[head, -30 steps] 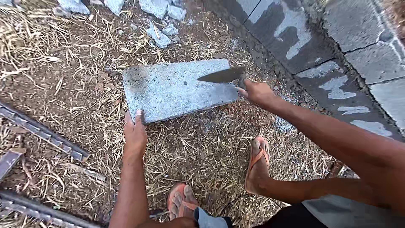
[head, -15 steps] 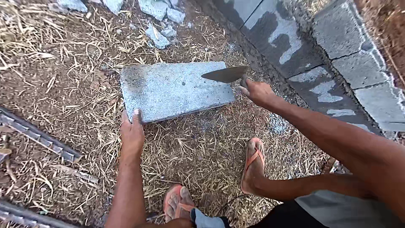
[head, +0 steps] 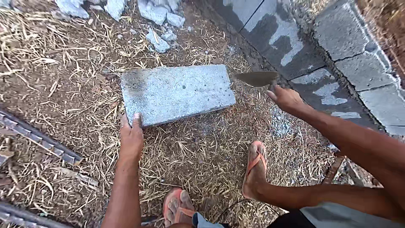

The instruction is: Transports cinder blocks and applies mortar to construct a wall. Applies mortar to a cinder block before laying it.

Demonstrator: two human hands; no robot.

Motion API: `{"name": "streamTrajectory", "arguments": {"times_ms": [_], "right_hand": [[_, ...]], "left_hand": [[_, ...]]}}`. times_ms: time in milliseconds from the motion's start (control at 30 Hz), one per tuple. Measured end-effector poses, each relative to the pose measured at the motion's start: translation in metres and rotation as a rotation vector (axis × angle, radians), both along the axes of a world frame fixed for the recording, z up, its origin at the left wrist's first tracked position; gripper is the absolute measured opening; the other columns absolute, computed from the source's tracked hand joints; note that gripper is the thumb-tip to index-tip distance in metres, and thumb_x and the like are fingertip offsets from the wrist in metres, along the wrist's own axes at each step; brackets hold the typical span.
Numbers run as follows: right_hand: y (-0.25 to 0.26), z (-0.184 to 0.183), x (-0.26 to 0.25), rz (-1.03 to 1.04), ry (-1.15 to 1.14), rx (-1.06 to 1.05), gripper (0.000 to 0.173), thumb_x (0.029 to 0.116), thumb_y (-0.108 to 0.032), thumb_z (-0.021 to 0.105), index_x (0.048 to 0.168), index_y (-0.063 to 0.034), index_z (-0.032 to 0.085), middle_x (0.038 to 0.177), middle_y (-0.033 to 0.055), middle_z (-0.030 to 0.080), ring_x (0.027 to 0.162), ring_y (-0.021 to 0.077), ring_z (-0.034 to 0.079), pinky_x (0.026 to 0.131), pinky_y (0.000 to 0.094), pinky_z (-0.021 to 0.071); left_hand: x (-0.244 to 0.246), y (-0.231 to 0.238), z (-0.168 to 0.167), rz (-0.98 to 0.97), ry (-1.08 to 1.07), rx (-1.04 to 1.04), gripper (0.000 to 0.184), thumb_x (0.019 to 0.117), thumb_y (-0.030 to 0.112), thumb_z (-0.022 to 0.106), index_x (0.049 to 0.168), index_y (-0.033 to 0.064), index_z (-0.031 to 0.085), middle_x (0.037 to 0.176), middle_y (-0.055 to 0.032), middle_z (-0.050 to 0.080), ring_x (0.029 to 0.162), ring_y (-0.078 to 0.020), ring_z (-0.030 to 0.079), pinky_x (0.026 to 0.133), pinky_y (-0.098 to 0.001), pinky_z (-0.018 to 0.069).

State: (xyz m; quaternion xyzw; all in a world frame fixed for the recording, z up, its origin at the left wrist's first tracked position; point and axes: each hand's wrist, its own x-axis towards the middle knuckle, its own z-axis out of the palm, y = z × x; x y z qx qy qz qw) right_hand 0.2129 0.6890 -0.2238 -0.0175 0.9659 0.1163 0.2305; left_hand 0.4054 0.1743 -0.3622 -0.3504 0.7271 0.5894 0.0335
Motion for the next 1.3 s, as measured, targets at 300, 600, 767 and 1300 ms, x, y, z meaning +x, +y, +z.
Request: {"name": "streamTrajectory", "arguments": {"times_ms": [300,600,767,1300], "right_hand": [[-0.084,-0.057,-0.067,-0.418,0.147,-0.87,0.059,0.1036,-0.049,0.056,0.136,0.0002,0.053,0.117,0.0192,0.068,0.101,0.0303,0.07,0.089,0.0524,0.0585],[-0.163,-0.078,-0.097,-0.426,-0.105,-1.034,0.05,0.1019,-0.039,0.063,0.136,-0.0039,0.054,0.113,0.0167,0.066,0.096,0.026,0.067,0.085,0.0478,0.0574],[-0.16,-0.096,-0.089,-0.46,-0.109,-1.092,0.053,0.0987,-0.026,0.07,0.142,-0.0043,0.047,0.118,0.0184,0.065,0.101,0.0271,0.068,0.088,0.0472,0.059],[-0.217,-0.076,0.162,-0.957,0.048,-1.291,0.041,0.1039,-0.014,0.062,0.137,0.0042,0.046,0.11,0.0207,0.064,0.084,0.0288,0.074,0.068,0.0455,0.0671]], "left_hand": [[0.047,0.068,0.056,0.112,0.05,0.243,0.041,0.1131,0.022,0.029,0.118,-0.0051,0.059,0.095,-0.0083,0.071,0.087,-0.0161,0.072,0.085,-0.0358,0.0607],[-0.019,0.128,0.027,0.684,0.163,0.83,0.053,0.111,0.04,0.042,0.152,0.0077,0.033,0.122,-0.018,0.059,0.107,-0.0301,0.066,0.095,-0.0468,0.0569],[-0.025,0.124,0.038,0.64,0.04,0.733,0.046,0.109,0.036,0.049,0.144,0.0069,0.043,0.117,-0.0165,0.06,0.102,-0.0284,0.067,0.087,-0.0456,0.0588],[-0.038,-0.007,0.02,0.413,0.026,0.132,0.056,0.1088,0.051,0.04,0.135,0.0057,0.059,0.129,-0.0115,0.064,0.119,-0.0193,0.062,0.103,-0.0462,0.0507]]}}
